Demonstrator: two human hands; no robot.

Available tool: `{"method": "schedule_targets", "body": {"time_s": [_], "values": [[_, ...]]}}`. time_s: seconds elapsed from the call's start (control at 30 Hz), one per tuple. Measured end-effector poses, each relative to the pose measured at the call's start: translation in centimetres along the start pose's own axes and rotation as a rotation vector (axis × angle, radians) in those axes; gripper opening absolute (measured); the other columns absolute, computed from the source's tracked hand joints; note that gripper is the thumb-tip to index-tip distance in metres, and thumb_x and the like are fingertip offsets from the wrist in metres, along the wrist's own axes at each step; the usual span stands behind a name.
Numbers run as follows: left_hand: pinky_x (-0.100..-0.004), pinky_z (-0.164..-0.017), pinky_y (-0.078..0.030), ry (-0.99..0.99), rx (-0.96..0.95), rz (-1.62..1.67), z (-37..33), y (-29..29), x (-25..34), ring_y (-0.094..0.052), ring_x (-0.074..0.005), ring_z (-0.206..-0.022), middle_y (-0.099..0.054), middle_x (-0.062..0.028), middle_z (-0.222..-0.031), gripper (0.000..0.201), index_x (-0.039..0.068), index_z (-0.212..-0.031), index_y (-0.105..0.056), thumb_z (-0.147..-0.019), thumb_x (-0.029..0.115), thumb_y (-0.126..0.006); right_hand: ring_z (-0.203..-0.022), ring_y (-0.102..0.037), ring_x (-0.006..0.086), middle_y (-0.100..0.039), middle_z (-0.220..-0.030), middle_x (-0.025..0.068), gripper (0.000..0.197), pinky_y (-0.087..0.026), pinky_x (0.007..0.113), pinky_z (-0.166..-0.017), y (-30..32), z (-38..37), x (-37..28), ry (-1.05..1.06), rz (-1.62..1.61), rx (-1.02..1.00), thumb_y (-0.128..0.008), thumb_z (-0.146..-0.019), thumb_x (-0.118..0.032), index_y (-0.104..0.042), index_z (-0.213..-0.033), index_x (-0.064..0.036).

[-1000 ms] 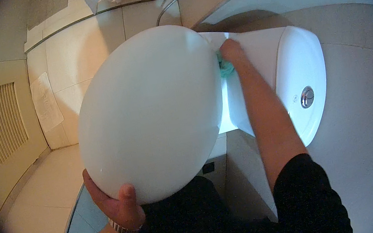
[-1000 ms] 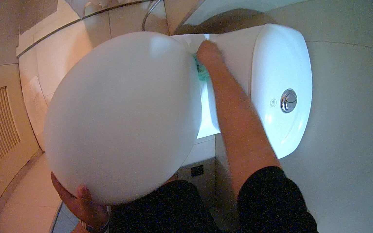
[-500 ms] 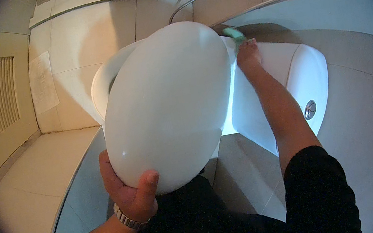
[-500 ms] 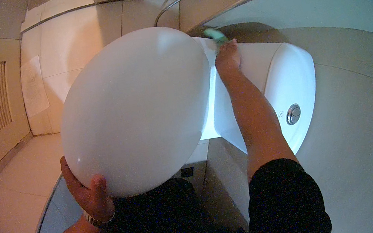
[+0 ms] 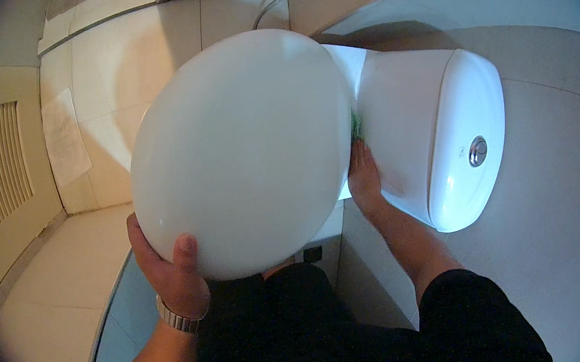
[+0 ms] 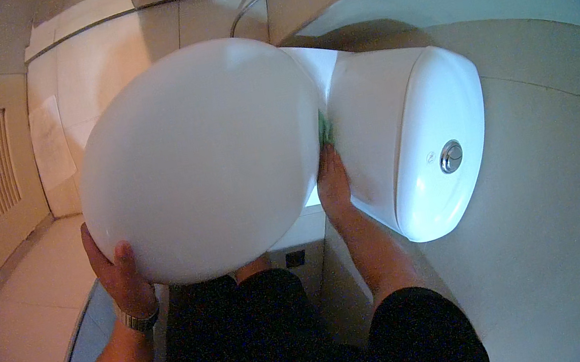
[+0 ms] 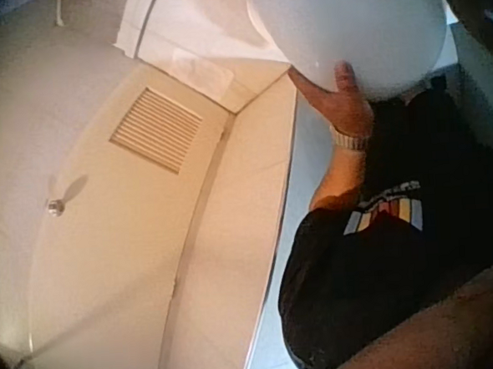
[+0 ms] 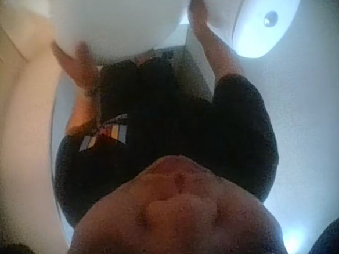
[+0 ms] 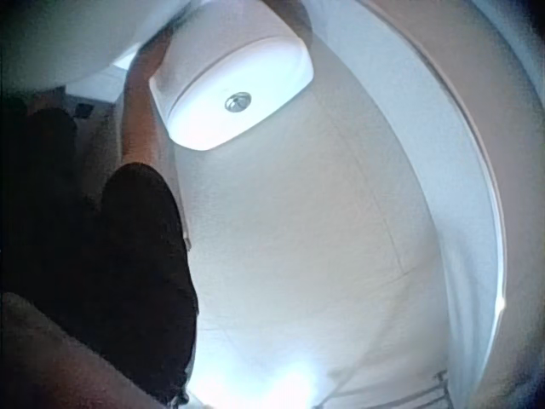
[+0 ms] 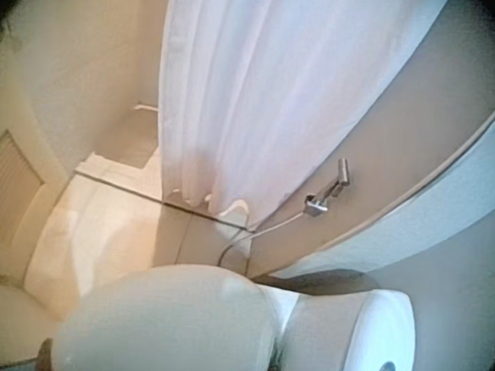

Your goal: The person cleans a bathroom sink and toilet using a green cloth. They wipe the sink basin, faucet, and countertop, then rinse and wring the cloth. They proceed to wipe the toilet tank, lid, seat, and rim, then close the lid.

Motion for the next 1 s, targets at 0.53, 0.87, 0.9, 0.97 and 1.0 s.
{"method": "schedule_targets", "body": {"time_s": [0.53,0.87,0.9,0.97,1.0], "values": [[-0.0429,-0.101,-0.036,0.059,-0.378,0.554,4.9,-4.7,6.6,-0.044,-0.0284,-0.119,-0.041,-0.0199,-0.135,0.062,-0.003,-0.140,-0.026,-0.092,0.031,-0.048,-0.089,-0.067,0.0276,-0.069,-0.097,0.0183,0.031,-0.051,0.038,-0.082,21.8,25.7,6.5,-0.866,-0.563,0.540,-0.049,-0.080,-0.001,-0.068,-0.105,-0.0010],[-0.0483,-0.070,-0.048,-0.460,-0.795,0.087,11.1,-18.2,19.4,-0.060,-0.0434,-0.079,-0.058,-0.0296,-0.094,0.040,-0.003,-0.119,-0.032,-0.095,0.027,-0.045,-0.138,-0.029,0.0341,-0.032,-0.150,0.0106,0.054,-0.020,0.055,-0.112,28.7,14.7,-0.9,-0.195,-0.102,0.377,-0.049,-0.094,-0.020,-0.034,-0.144,-0.0130],[-0.0494,-0.068,-0.048,-0.463,-0.820,0.019,11.1,-19.2,20.0,-0.060,-0.0453,-0.079,-0.058,-0.0311,-0.093,0.041,-0.003,-0.118,-0.032,-0.095,0.029,-0.046,-0.139,-0.028,0.0337,-0.032,-0.150,0.0102,0.053,-0.020,0.055,-0.112,27.9,16.9,0.4,-0.275,-0.099,0.388,-0.048,-0.094,-0.022,-0.034,-0.144,-0.0126],[-0.0515,-0.068,-0.048,-0.467,-0.862,-0.073,12.5,-21.6,20.5,-0.060,-0.0478,-0.081,-0.059,-0.0331,-0.093,0.043,-0.003,-0.116,-0.033,-0.095,0.031,-0.048,-0.139,-0.027,0.0335,-0.031,-0.151,0.0098,0.053,-0.020,0.056,-0.112,27.4,19.0,2.6,-0.370,-0.089,0.419,-0.047,-0.094,-0.025,-0.034,-0.144,-0.0118],[-0.0525,-0.069,-0.048,-0.468,-0.883,-0.098,13.2,-22.9,20.5,-0.060,-0.0484,-0.082,-0.059,-0.0337,-0.094,0.043,-0.003,-0.115,-0.033,-0.094,0.032,-0.048,-0.139,-0.027,0.0336,-0.031,-0.151,0.0099,0.053,-0.020,0.055,-0.112,27.4,19.4,3.3,-0.386,-0.083,0.439,-0.047,-0.094,-0.026,-0.034,-0.144,-0.0114]]}}
Point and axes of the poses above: each hand's wrist, its own z-axis away from the middle knuckle, its own y-axis out of the back of the hand, x = y × z, the point moved 6 cm from there along -z, towards the middle knuckle
